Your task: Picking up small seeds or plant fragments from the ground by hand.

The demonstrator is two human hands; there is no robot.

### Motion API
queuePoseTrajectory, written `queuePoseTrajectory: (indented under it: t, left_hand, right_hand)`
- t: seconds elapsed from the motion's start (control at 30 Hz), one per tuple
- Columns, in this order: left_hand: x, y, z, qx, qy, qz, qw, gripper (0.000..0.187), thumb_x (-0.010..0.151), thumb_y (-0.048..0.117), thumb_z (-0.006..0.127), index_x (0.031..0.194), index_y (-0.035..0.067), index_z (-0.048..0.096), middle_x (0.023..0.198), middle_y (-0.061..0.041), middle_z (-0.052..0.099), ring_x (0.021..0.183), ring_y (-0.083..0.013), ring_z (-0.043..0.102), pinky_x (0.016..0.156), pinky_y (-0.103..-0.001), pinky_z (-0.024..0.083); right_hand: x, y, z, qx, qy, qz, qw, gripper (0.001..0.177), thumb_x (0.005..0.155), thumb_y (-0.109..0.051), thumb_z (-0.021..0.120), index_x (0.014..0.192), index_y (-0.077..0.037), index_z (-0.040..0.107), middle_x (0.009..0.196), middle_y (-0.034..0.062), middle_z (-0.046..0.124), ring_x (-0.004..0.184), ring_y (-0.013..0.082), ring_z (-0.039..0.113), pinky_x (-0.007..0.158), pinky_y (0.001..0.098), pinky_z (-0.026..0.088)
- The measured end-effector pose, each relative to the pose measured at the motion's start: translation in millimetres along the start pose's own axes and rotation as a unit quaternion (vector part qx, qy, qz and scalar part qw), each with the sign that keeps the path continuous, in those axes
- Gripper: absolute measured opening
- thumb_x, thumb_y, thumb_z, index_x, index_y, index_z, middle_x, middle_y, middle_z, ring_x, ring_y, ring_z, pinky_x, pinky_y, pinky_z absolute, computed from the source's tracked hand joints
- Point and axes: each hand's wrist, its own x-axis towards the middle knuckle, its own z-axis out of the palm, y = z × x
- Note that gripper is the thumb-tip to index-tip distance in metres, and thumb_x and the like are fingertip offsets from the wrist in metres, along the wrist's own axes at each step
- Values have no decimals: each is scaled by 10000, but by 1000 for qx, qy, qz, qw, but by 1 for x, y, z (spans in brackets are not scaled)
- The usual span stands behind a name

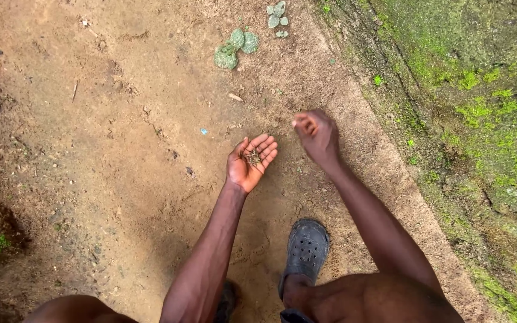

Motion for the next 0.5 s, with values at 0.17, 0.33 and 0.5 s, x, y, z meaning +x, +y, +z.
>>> queuePoseTrajectory:
  t: [0.17, 0.33, 0.5]
  left_hand:
    - [-6, 6, -2, -8, 7, 1, 1000, 569, 1096, 346, 407, 1394, -124, 529, 1379, -284, 604, 1292, -381, 607, 1146, -499, 488]
    - [-2, 14, 5, -16, 5, -5, 1000, 576, 1097, 350, 391, 1404, -123, 513, 1411, -292, 585, 1331, -392, 580, 1159, -504, 473]
    - [12, 17, 1, 4, -4, 4, 1000, 589, 1105, 362, 337, 1404, -112, 519, 1410, -290, 591, 1333, -386, 586, 1147, -496, 493]
  right_hand:
    - [31, 21, 0, -196, 19, -32, 980, 204, 908, -110, 736, 1102, -80, 791, 919, 83, 724, 634, 136, 635, 505, 329, 578]
    - [37, 44, 20, -295, 58, -75, 951, 124, 916, -108, 720, 991, -110, 819, 856, 76, 690, 600, 139, 587, 463, 357, 542]
    - [39, 53, 26, -266, 39, -16, 963, 190, 937, -30, 634, 849, -100, 787, 827, 31, 674, 580, 139, 545, 454, 308, 492]
